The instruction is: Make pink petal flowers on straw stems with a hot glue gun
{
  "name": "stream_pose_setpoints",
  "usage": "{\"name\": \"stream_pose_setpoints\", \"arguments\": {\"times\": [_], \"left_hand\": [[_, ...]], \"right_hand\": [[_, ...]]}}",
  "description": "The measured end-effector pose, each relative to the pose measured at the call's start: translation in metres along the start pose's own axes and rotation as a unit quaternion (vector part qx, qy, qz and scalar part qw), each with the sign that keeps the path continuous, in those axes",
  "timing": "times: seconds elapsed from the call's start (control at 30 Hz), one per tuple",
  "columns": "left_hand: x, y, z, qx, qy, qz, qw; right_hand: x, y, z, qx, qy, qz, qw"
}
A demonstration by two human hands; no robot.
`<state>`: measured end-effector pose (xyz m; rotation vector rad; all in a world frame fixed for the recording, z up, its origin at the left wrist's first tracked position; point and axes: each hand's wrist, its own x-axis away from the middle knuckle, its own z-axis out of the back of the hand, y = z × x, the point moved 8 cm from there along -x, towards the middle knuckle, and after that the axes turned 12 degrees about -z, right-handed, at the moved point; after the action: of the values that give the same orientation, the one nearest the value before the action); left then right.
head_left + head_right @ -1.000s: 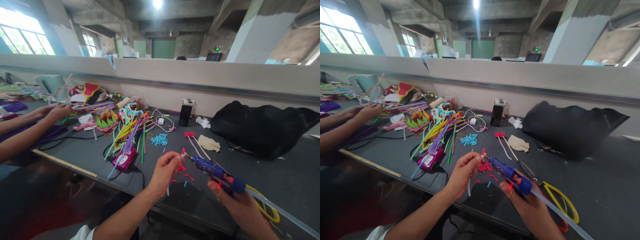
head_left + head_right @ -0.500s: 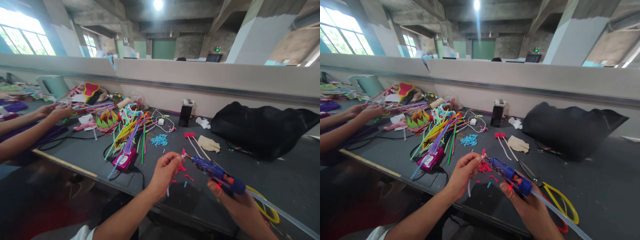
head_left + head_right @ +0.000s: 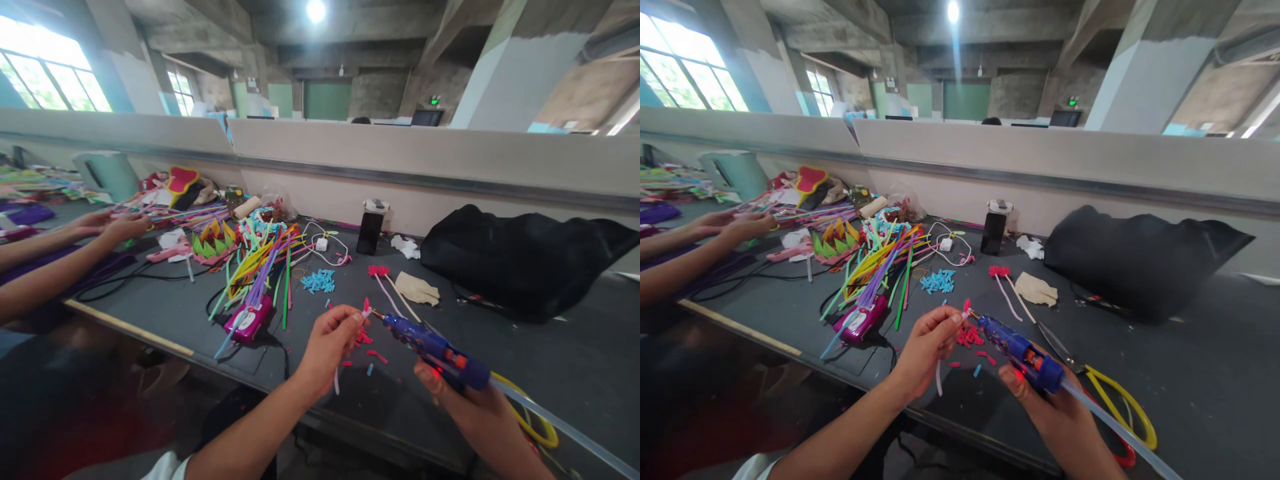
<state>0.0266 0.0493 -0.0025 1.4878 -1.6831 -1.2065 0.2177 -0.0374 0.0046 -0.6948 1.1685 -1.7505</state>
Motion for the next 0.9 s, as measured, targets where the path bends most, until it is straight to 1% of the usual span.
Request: {"name": "stream_pose_setpoints", "arguments": {"times": [0.17,0.27,0.3,0.37,0.43,0.5,0.57,0.7,0.77,0.83,0.9], "left_hand": [[0.000,0.000,0.000,0.026,-0.003,0.002,1.000],[0.000,-0.001,0.001,0.032,-0.002,0.012,0.999],[0.000,-0.002,0.001,0.035,-0.002,0.016,0.999],[-0.001,-0.002,0.001,0.043,-0.005,0.018,0.999],[-0.002,-0.002,0.001,0.050,-0.006,0.013,0.999],[-0.003,-0.002,0.002,0.055,-0.004,0.008,0.998],[-0.004,-0.001,0.003,0.059,-0.002,0.007,0.998],[-0.004,-0.002,0.004,0.061,0.003,0.013,0.998],[-0.004,-0.004,0.004,0.058,0.004,0.018,0.998],[-0.004,-0.006,0.004,0.054,0.003,0.024,0.998],[-0.004,-0.008,0.004,0.053,0.003,0.028,0.998]], "right_hand": [[0.000,-0.005,0.006,0.105,0.040,0.094,0.989],[-0.011,-0.015,0.004,0.146,0.026,0.157,0.977],[-0.015,-0.019,0.001,0.169,0.011,0.193,0.966],[-0.022,-0.024,-0.005,0.217,0.001,0.264,0.940],[-0.033,-0.018,-0.011,0.266,-0.013,0.291,0.919],[-0.045,-0.004,-0.018,0.319,-0.046,0.274,0.906],[-0.055,0.013,-0.023,0.365,-0.085,0.229,0.898],[-0.068,0.040,-0.026,0.397,-0.161,0.146,0.892],[-0.070,0.046,-0.024,0.396,-0.190,0.129,0.889],[-0.069,0.045,-0.021,0.396,-0.210,0.130,0.884],[-0.067,0.039,-0.017,0.391,-0.210,0.141,0.885]]}}
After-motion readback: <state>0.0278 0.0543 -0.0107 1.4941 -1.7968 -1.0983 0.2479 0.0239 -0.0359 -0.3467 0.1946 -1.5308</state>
